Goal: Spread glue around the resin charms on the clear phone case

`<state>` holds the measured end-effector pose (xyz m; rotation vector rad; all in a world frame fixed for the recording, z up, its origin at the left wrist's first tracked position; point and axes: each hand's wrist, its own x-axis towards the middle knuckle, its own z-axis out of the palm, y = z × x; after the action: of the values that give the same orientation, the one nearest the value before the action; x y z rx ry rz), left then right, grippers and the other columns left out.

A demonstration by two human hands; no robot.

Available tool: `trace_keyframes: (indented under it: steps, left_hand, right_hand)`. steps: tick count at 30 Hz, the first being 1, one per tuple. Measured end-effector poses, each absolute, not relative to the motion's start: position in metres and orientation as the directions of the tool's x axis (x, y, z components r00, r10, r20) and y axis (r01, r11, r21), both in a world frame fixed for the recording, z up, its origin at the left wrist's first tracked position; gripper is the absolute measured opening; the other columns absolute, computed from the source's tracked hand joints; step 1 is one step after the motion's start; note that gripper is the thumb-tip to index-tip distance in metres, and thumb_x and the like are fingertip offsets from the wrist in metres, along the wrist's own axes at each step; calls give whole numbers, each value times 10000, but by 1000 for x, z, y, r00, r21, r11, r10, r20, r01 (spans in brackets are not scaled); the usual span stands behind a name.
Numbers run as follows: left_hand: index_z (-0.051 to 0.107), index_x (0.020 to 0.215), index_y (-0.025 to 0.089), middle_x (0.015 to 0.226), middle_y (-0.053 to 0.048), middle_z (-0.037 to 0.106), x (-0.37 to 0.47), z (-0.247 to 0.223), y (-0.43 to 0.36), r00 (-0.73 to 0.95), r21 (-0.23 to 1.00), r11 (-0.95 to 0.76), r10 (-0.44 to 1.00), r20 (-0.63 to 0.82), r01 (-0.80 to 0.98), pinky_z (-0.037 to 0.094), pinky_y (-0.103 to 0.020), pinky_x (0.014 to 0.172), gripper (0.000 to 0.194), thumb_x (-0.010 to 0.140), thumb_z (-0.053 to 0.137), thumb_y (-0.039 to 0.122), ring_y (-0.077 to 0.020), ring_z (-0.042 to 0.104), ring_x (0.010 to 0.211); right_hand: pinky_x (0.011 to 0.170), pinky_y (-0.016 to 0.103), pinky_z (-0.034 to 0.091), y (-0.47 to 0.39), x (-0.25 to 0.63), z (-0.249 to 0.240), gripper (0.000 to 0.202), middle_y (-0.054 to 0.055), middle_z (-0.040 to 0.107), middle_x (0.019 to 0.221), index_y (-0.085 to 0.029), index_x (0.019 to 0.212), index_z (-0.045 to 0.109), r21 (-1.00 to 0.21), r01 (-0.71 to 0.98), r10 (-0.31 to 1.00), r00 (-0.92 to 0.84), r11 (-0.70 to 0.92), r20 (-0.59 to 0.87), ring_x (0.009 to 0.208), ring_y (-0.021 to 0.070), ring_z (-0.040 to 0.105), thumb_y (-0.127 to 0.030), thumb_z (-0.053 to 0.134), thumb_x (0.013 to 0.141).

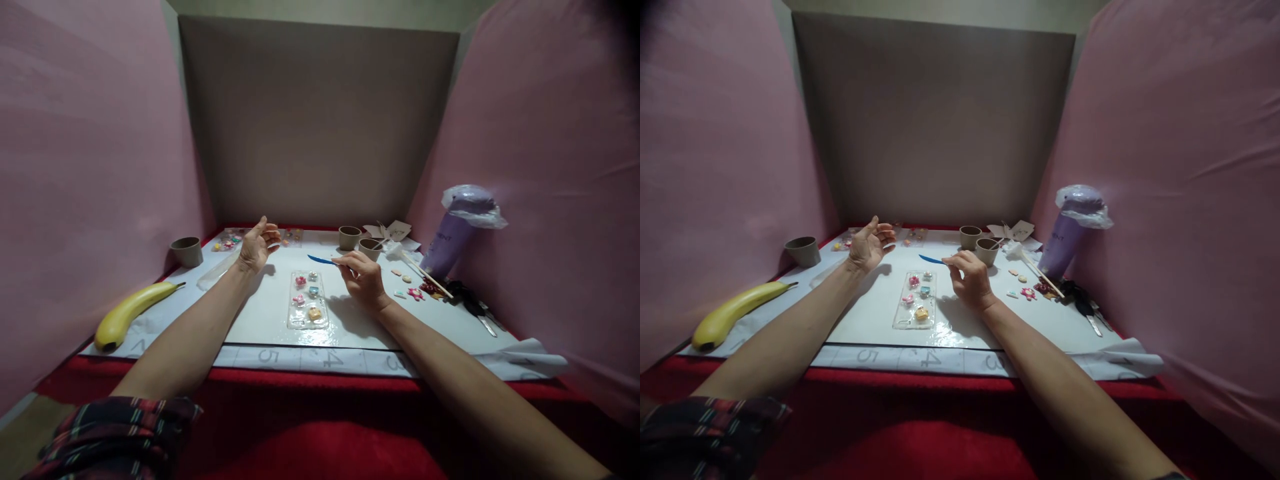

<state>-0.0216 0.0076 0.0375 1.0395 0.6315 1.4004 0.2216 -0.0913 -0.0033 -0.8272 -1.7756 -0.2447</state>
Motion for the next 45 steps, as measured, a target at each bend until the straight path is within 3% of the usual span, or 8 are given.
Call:
trace_keyframes:
  steps: [18,22,29,35,42,45]
  left_hand:
    - [619,717,195,703,-18,626,-22,33,9,113,833,-19,989,97,-553,391,-311,646,361,723,668,553,-171,569,676]
    - [620,730,193,711,-17,623,-21,32,9,138,824,-10,985,107,-566,396,-309,649,323,722,675,511,-170,569,689]
    - [630,734,195,716,-23,618,-20,33,9,134,817,6,987,87,-576,405,-309,658,303,718,668,495,-174,567,698]
    - [627,733,203,721,-24,615,-21,35,9,127,812,19,990,68,-583,409,-312,665,296,735,642,499,-178,568,697]
    - [629,737,185,719,-22,621,-24,34,12,113,784,37,993,42,-619,414,-306,665,317,742,639,503,-167,573,697]
    - [634,744,176,719,-23,617,-25,33,13,108,776,46,994,30,-629,412,-299,660,321,751,629,497,-160,571,695]
  right_hand:
    - [589,288,454,-100,220,6,212,57,639,781,-180,891,683,-377,571,507,-81,729,858,719,170,581,-71,523,803]
    - [595,287,445,-100,220,8,186,38,620,719,-177,795,655,-436,623,558,-2,650,830,677,164,565,-83,496,774]
    - [640,292,461,-90,225,4,196,30,661,715,-198,718,641,-618,687,739,173,383,651,668,170,588,-105,468,734]
    - [724,335,483,-82,230,-4,222,59,711,833,-187,798,680,-631,731,846,144,259,513,787,210,640,-124,469,773]
    - [704,319,470,-80,234,9,284,49,742,912,-203,891,727,-598,776,839,179,201,514,823,210,659,-116,473,796]
    - [646,290,430,-77,233,22,366,21,742,882,-232,930,742,-519,838,849,142,171,509,794,197,655,-56,473,754]
